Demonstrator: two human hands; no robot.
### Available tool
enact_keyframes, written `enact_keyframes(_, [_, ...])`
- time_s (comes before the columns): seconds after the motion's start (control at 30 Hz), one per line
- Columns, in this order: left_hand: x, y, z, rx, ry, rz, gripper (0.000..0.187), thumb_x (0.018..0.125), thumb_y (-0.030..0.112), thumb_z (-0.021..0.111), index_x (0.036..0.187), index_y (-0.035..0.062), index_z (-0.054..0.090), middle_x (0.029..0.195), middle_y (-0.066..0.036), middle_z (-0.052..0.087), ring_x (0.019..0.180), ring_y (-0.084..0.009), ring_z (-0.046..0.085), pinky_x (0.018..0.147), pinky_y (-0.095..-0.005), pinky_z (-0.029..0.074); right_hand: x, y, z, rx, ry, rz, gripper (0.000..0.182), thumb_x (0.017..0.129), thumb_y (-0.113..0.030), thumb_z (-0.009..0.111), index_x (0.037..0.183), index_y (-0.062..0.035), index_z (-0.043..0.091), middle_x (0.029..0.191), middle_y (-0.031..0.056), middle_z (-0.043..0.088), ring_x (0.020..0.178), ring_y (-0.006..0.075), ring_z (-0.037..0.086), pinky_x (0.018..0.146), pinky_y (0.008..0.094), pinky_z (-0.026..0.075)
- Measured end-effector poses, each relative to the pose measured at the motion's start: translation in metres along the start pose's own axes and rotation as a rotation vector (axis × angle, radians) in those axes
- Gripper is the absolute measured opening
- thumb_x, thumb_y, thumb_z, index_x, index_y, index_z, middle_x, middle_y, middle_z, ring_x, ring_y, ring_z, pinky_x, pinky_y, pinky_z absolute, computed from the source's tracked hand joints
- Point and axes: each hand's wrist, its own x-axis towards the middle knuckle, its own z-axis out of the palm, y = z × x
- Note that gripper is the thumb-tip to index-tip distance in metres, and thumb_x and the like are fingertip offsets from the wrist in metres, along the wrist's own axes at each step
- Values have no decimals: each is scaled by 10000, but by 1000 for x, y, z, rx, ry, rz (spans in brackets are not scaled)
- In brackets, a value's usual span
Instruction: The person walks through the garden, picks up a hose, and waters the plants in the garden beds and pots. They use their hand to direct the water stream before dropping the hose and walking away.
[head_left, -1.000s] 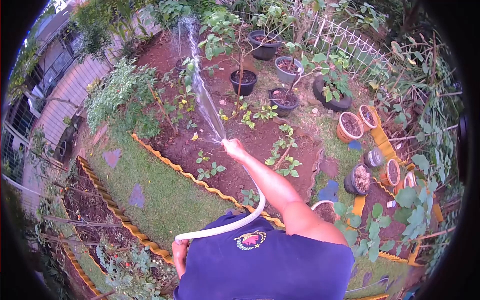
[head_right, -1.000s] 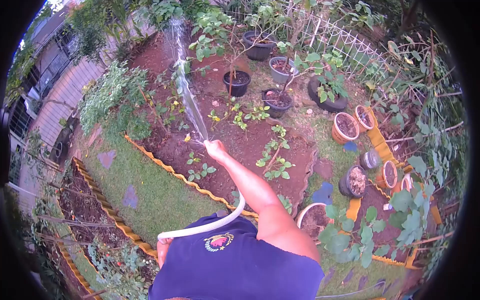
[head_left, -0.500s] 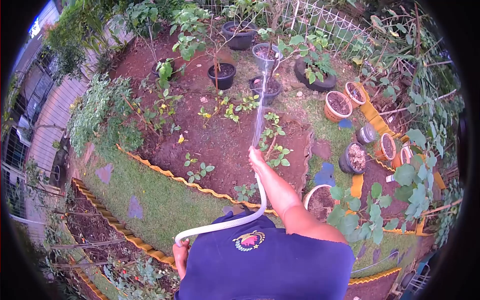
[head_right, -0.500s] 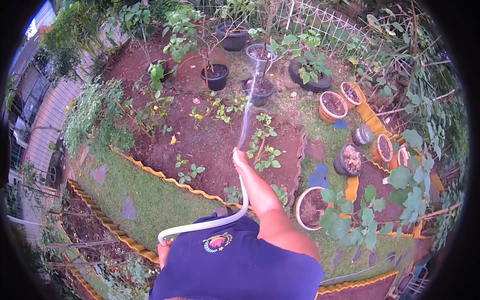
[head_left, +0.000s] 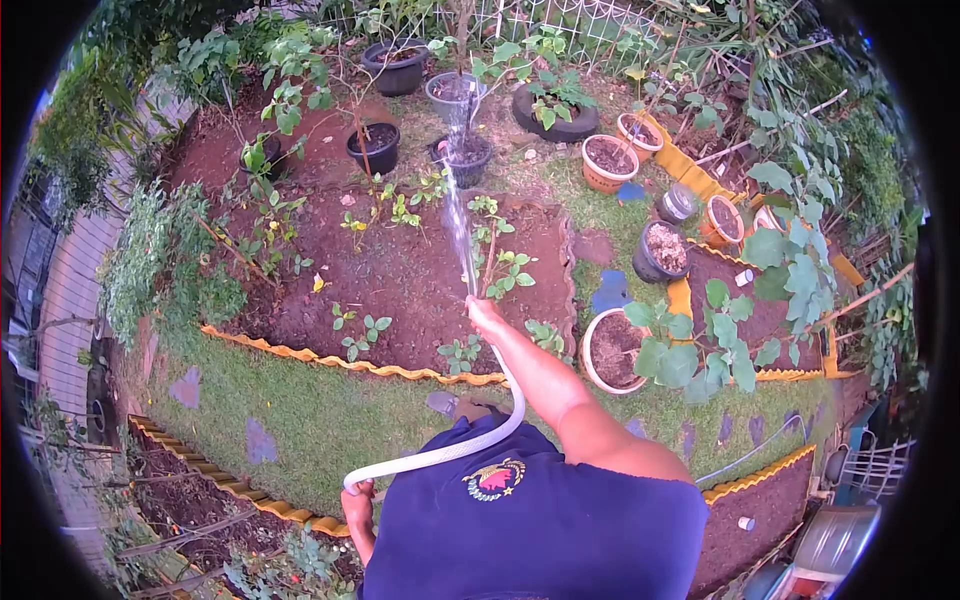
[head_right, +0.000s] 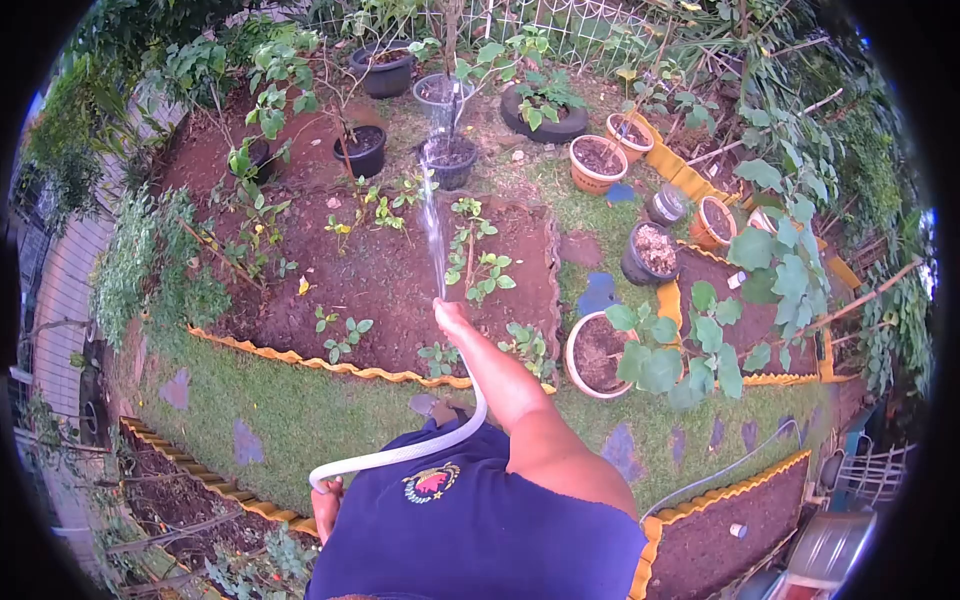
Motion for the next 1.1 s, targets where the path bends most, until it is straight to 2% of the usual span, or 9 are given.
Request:
enact_keyframes(0.13, [-5, -42, -4, -42, -14, 56, 215, 843, 184, 687, 705, 36, 615, 618, -17, 579, 579, -110, 501, 548, -296, 379, -42, 42, -13, -54, -10, 85, 342, 858, -455, 496, 799, -126, 564, 528, 3, 425, 408, 135, 377, 382, 341, 272])
enact_keyframes(0.3, [-23, -49, -10, -15, -144, 148, 141, 839, 134, 650, 759, 20, 624, 659, -31, 602, 600, -131, 535, 558, -294, 397, -67, 87, -17, -24, 18, -37, 383, 858, -476, 493, 694, -134, 543, 530, 2, 418, 421, 140, 370, 393, 338, 273])
enact_keyframes(0.37, [-17, -53, -9, -19, -208, 192, 113, 834, 115, 633, 771, 22, 624, 665, -34, 605, 603, -135, 540, 563, -297, 404, -90, 79, -24, -182, -4, 1, 486, 879, -471, 506, 753, -23, 645, 642, 96, 602, 625, 226, 599, 573, 405, 438])
enact_keyframes(0.5, [3, -61, -2, -51, -292, 227, 77, 829, 89, 604, 785, 28, 621, 664, -36, 599, 604, -138, 539, 566, -297, 407, -113, 86, -35, -225, 114, -234, 549, 891, -510, 478, 1026, -19, 684, 1042, 218, 670, 974, 330, 654, 837, 439, 476])
enact_keyframes(0.57, [-15, -25, 8, 182, -257, 324, 90, 805, 99, 611, 763, 24, 637, 662, -40, 612, 618, -148, 563, 566, -316, 429, -127, 84, -44, -305, 77, -173, 531, 902, -482, 485, 937, 5, 691, 987, 201, 678, 989, 294, 646, 865, 429, 472])
enact_keyframes(0.63, [-15, -2, 28, 218, -279, 400, 92, 804, 101, 612, 761, 24, 637, 662, -40, 613, 620, -149, 565, 566, -316, 430, -176, 74, -63, -323, 83, -189, 549, 894, -500, 490, 938, 12, 685, 1007, 218, 670, 962, 333, 657, 839, 465, 488])
enact_keyframes(0.77, [-11, 37, 74, 275, -367, 553, 95, 802, 104, 614, 759, 22, 639, 663, -41, 616, 622, -149, 568, 567, -318, 433, -182, 106, -85, -403, 124, -303, 560, 895, -504, 465, 1016, 4, 668, 1006, 203, 673, 944, 344, 660, 831, 456, 500])
enact_keyframes(0.87, [-22, 60, 107, 330, -432, 648, 98, 800, 106, 616, 757, 21, 640, 663, -42, 618, 624, -150, 571, 567, -320, 436, -223, 110, -129, -350, -16, -128, 534, 897, -476, 454, 1079, -16, 655, 1076, 199, 659, 994, 349, 642, 873, 452, 491])
enact_keyframes(1.1, [-59, 62, 182, 415, -542, 753, 105, 796, 111, 620, 753, 18, 643, 665, -43, 622, 629, -151, 577, 569, -323, 441, -202, 209, -178, -245, 53, -218, 504, 886, -462, 474, 1070, -31, 661, 1063, 202, 661, 1004, 347, 636, 856, 445, 494])
